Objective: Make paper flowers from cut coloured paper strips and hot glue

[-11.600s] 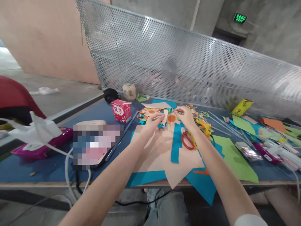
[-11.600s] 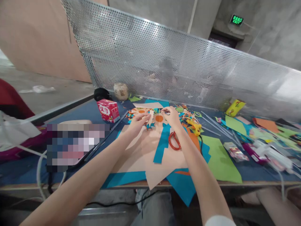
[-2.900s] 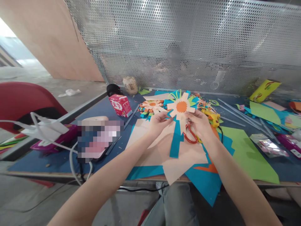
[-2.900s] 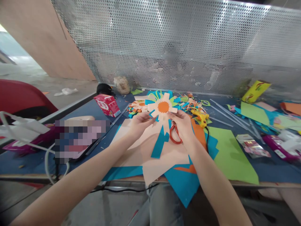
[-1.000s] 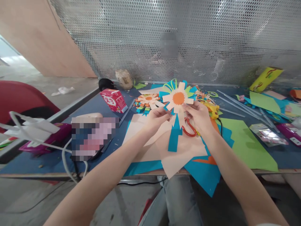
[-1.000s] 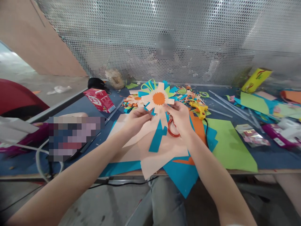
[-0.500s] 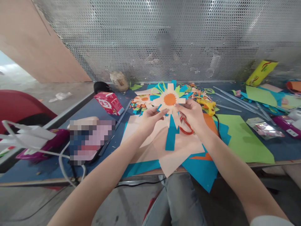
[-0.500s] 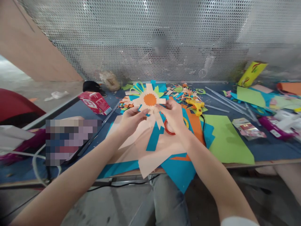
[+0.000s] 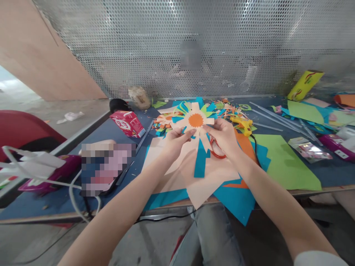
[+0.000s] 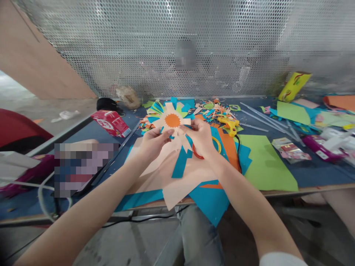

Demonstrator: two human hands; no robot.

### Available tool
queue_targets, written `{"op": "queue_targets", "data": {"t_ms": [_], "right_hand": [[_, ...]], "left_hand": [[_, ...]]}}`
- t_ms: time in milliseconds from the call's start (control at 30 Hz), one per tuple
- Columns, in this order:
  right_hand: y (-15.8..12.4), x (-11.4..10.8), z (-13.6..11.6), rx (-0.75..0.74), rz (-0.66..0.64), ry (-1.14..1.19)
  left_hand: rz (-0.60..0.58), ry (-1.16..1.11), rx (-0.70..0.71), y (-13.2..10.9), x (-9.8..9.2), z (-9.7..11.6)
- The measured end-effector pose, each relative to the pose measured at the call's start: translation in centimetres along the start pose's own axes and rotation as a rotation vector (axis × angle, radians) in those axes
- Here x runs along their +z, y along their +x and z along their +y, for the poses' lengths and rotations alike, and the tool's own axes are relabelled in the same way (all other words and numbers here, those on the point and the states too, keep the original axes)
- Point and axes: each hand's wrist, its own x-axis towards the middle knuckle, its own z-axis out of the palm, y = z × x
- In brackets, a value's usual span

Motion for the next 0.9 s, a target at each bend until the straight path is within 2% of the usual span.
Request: {"op": "queue_targets", "data": {"t_ms": [233, 400, 667, 900], "right_hand": [[-0.2, 0.0, -0.2, -0.037, 0.037, -0.056], [-0.1, 0.2, 0.0, -0.055, 0.038, -0.064], [0.3, 0.0, 1.2, 0.051, -0.035, 0.049], [0.7, 0.0, 1.6, 0.048, -0.116, 0.064]], "left_hand": [[0.01, -0.003, -0.052, 0.2, -0.1, -0.1], [-0.023, -0.01, 0.012, 0.3, -0.2, -0.2], [-0.06, -0.06, 0.101, 0.1, 0.0, 0.0], [-0.037, -0.07, 0.138, 0.3, 0.0, 0.2]]}}
